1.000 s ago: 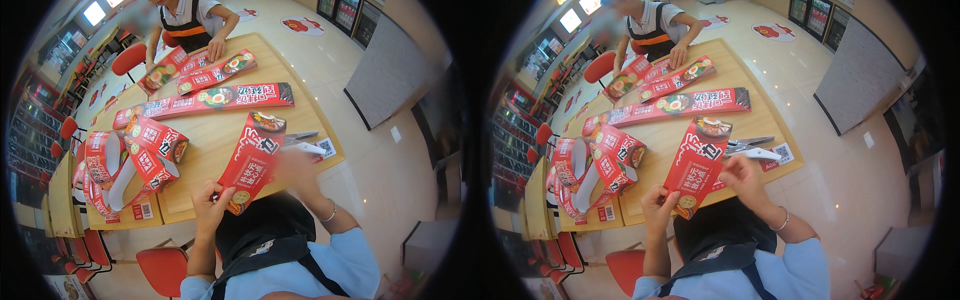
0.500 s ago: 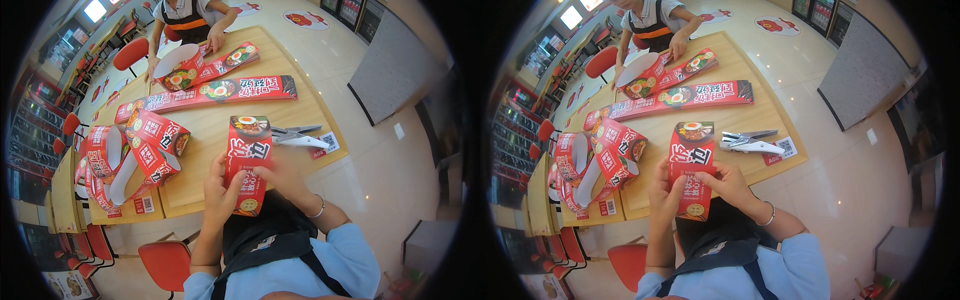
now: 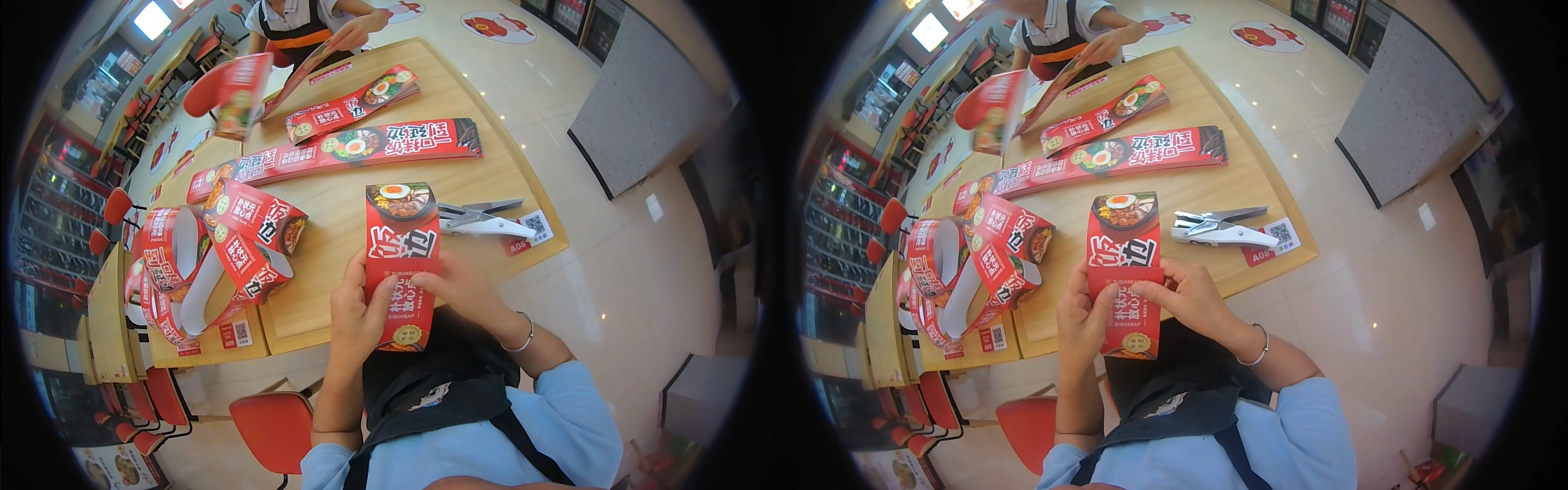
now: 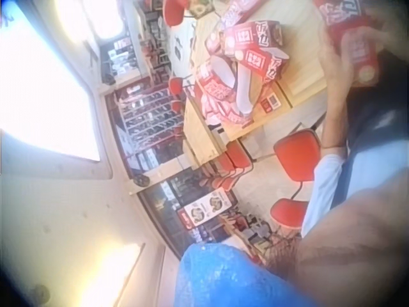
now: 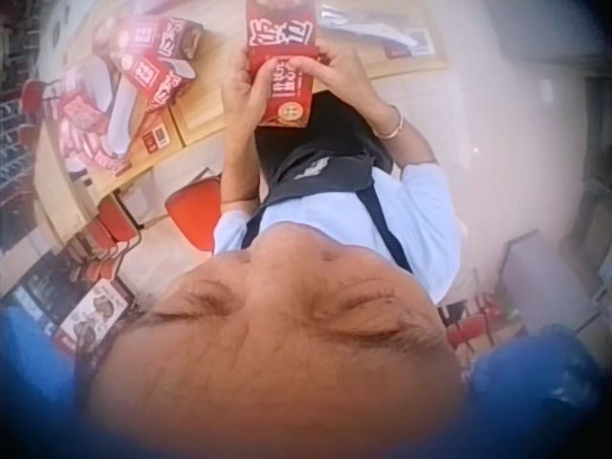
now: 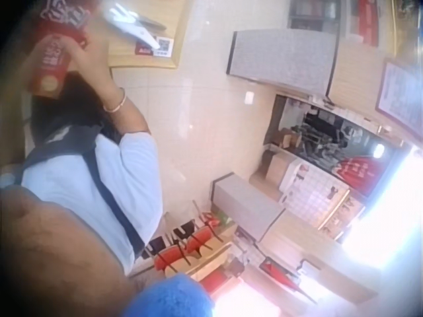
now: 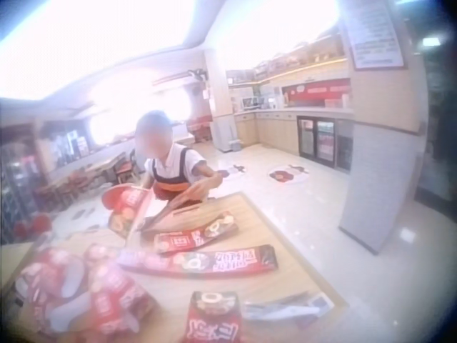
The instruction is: The person assembles red printed paper food containers by folding flat sheets into cylindrical shapes and securing them with a stapler. The person repeatedly picks up sheets, folds them, and staples the edges while a coworker performs similar actions across the table.
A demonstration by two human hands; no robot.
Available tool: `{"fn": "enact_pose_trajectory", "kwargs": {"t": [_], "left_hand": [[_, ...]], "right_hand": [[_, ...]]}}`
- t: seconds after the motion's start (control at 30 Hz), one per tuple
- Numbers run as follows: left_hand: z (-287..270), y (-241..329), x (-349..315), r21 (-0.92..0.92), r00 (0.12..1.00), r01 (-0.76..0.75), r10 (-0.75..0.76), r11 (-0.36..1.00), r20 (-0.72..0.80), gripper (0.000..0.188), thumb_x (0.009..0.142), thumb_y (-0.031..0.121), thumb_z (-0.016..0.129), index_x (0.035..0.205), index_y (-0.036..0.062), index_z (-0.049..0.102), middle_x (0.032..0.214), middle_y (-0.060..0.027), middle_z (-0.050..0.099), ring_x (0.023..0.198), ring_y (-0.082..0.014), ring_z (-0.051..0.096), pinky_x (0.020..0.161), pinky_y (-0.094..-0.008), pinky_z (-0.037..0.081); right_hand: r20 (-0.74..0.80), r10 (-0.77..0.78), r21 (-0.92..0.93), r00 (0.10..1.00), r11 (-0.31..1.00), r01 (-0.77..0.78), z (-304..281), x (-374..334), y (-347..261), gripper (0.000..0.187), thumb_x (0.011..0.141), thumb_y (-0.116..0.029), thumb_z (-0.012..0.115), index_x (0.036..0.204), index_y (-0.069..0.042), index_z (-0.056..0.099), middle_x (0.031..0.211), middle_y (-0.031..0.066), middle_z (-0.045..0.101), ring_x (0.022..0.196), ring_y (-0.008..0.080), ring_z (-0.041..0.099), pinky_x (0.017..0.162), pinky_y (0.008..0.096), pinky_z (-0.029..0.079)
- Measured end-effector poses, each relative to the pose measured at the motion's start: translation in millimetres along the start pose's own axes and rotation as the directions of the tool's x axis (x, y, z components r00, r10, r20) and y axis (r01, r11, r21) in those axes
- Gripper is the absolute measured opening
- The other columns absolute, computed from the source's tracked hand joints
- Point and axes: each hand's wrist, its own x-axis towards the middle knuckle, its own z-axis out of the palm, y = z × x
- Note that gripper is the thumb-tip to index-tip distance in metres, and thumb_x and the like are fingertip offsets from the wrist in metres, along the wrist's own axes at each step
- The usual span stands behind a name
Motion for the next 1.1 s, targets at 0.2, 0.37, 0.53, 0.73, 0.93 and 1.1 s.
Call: {"fn": "enact_pose_trajectory", "kwargs": {"t": [0.2,0.37,0.53,0.73,0.93,1.1], "left_hand": [[-0.8,0.6,0.2,0.064,0.999,-0.025,0.024,0.998,0.022,0.047,0.09,0.002,0.059,0.134,-0.0057,0.042,0.107,-0.0128,0.065,0.093,-0.0138,0.062,0.081,-0.0278,0.051],[-1.1,-1.1,-0.7,0.057,0.999,-0.043,0.042,0.997,0.033,0.048,0.091,0.003,0.058,0.135,-0.0057,0.041,0.109,-0.0134,0.064,0.095,-0.0141,0.061,0.082,-0.0282,0.05],[-1.5,1.1,-2.2,0.059,0.999,-0.023,0.021,0.998,0.041,0.048,0.091,0.003,0.058,0.135,-0.0059,0.041,0.108,-0.0132,0.064,0.095,-0.0139,0.061,0.081,-0.0279,0.05],[-2.4,-0.7,-1.9,0.062,0.999,-0.026,0.024,0.998,0.043,0.048,0.091,0.002,0.058,0.135,-0.0059,0.041,0.107,-0.013,0.064,0.093,-0.0136,0.061,0.081,-0.0278,0.05],[-3.3,-0.7,-3.5,0.04,0.999,-0.021,0.019,0.999,0.039,0.046,0.09,0.001,0.057,0.134,-0.0059,0.042,0.108,-0.0128,0.064,0.093,-0.0137,0.062,0.081,-0.0277,0.05],[-3.4,-0.7,-4.0,0.001,0.999,0.005,-0.005,1.0,0.045,0.046,0.09,0.001,0.057,0.133,-0.0057,0.043,0.107,-0.013,0.064,0.094,-0.0142,0.062,0.081,-0.0277,0.05]], "right_hand": [[-0.001,-0.018,0.094,1.0,0.995,0.018,-0.9,-0.9,-1.5,0.023,0.09,-0.018,0.067,0.101,0.001,0.066,0.084,0.0037,0.069,0.071,0.0048,0.061,0.061,0.0212,0.049],[-0.006,0.0,0.111,1.0,0.994,0.0,0.2,-2.0,-4.3,0.022,0.09,-0.017,0.066,0.103,0.001,0.066,0.087,0.0037,0.069,0.072,0.0047,0.061,0.062,0.021,0.049],[-0.018,0.002,0.133,1.0,0.991,0.001,1.8,-2.4,-6.1,0.021,0.089,-0.015,0.066,0.103,0.001,0.066,0.088,0.0038,0.069,0.073,0.0047,0.061,0.063,0.0208,0.05],[0.009,0.031,0.239,0.999,0.971,-0.032,2.8,-1.6,-1.6,0.022,0.089,-0.013,0.067,0.106,0.001,0.065,0.093,0.0039,0.069,0.08,0.0065,0.063,0.069,0.0219,0.051],[0.051,0.032,0.34,0.998,0.939,-0.047,3.5,-1.3,1.0,0.024,0.089,-0.012,0.067,0.109,0.0,0.064,0.097,0.0044,0.069,0.085,0.0084,0.063,0.076,0.0243,0.052],[0.039,0.027,0.282,0.999,0.959,-0.037,3.5,-1.8,1.3,0.022,0.089,-0.012,0.067,0.108,0.0,0.065,0.097,0.0048,0.069,0.084,0.0082,0.063,0.075,0.0244,0.053]]}}
